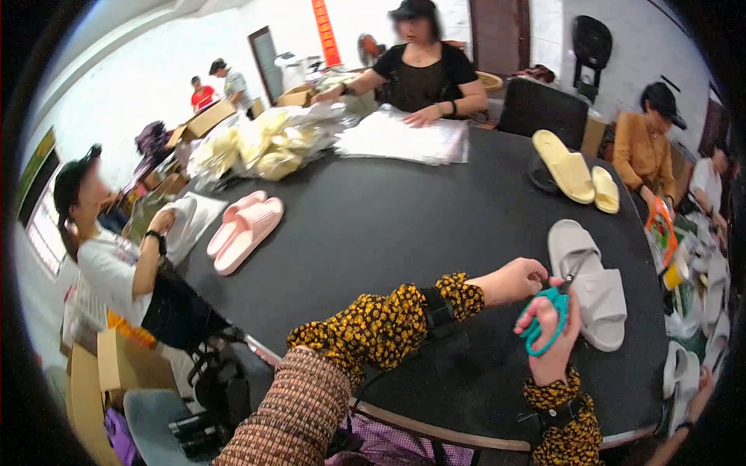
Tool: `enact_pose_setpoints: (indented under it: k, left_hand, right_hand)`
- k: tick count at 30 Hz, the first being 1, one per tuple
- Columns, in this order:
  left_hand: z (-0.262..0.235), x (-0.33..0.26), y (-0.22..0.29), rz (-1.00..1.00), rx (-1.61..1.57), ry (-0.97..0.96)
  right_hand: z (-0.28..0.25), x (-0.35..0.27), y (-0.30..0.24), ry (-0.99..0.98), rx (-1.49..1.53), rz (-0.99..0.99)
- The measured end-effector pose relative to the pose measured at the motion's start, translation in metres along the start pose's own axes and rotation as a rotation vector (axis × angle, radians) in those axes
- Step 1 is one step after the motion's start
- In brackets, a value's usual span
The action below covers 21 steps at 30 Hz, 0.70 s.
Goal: Trimming excess material and threads from slippers using scissors in a manufacturing environment.
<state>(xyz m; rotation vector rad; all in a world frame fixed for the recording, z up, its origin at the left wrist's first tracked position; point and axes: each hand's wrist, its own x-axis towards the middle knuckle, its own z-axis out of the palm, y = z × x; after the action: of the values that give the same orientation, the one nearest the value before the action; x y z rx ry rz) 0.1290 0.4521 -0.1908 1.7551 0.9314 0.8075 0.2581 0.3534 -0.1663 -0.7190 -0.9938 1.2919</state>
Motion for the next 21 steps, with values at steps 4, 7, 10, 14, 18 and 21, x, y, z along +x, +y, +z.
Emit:
enact_pose_setpoints:
  k: [4,7,10,14,18,21]
  left_hand:
    - [-0.071,-0.057,-0.012,-0.091,0.087,0.251]
    - [-0.135,-0.127,-0.016,-0.221,0.087,0.536]
    - [-0.207,-0.197,-0.042,-0.273,0.232,0.895]
    - [-0.306,-0.319,-0.093,-0.165,0.489,1.423]
    - [-0.345,-0.397,-0.112,-0.296,0.595,1.735]
    - [-0.335,-0.389,-0.114,-0.435,0.44,1.741]
  right_hand:
    - [0.001,0.005,0.0,-0.074,-0.028,0.071]
    - [-0.003,0.009,0.01,-0.139,-0.045,0.172]
    - [-0.009,0.012,0.015,-0.152,-0.089,0.223]
    - [-0.015,0.018,0.018,-0.15,-0.096,0.32]
    - [-0.025,0.031,0.026,-0.072,-0.044,0.371]
    - [-0.044,0.042,0.031,0.041,-0.025,0.311]
